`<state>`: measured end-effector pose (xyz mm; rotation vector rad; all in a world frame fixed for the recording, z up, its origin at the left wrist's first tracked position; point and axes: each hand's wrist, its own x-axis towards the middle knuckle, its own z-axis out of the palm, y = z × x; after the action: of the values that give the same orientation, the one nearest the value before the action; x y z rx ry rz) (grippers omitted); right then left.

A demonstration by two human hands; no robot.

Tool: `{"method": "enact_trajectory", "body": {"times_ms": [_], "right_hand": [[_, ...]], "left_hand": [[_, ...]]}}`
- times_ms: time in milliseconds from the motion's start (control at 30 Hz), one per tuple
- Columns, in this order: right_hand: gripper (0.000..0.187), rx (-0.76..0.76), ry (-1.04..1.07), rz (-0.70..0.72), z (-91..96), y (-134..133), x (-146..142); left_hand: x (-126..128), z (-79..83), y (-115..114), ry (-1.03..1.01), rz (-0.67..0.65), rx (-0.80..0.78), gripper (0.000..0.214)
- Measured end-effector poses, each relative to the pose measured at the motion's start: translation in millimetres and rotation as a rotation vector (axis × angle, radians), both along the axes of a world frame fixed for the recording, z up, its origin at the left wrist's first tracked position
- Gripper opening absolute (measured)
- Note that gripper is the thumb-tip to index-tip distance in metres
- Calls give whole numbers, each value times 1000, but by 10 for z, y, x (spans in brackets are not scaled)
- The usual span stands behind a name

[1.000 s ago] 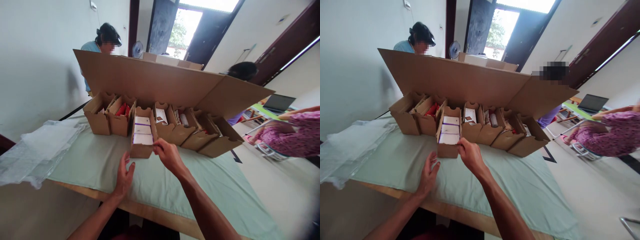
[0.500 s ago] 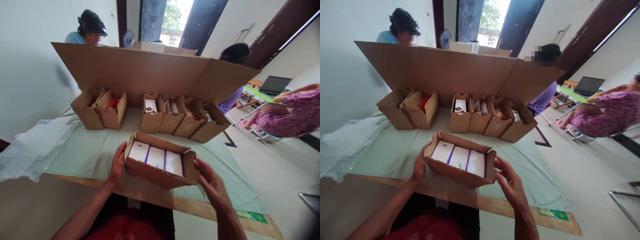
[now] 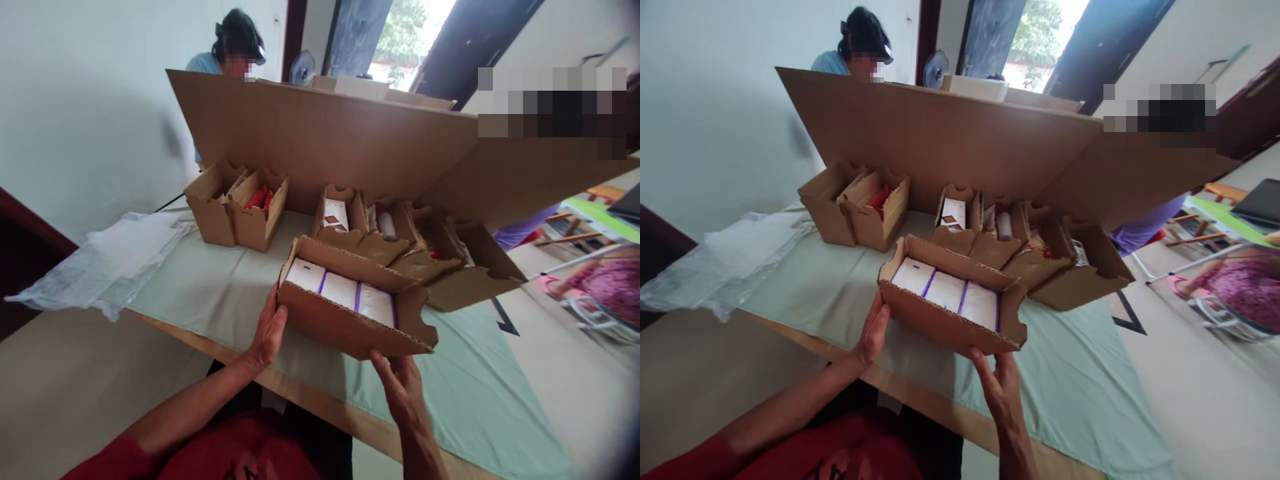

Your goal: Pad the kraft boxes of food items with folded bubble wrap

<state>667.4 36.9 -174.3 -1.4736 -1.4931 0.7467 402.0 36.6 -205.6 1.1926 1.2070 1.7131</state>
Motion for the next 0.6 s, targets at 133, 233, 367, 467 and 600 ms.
{"method": "enact_trajectory", "body": {"times_ms": [133,233,367,467,600], "right_hand": [[59,-17,60,-42,-19,287,-43],[64,-19,84,-109,-78,429,-135],[66,-12,45,-180,-192,393,-257],[62,-118,-10,-184,-306,280,-309],[63,-219,-137,-232,-343,236,-345]], "left_hand": [[-55,102,328,-3,-54,53,63],[-133,121,507,52,-205,30,70],[-286,90,479,186,-266,-54,70],[-569,8,289,342,-103,-111,63],[-1311,-90,-57,694,300,-121,41]]}}
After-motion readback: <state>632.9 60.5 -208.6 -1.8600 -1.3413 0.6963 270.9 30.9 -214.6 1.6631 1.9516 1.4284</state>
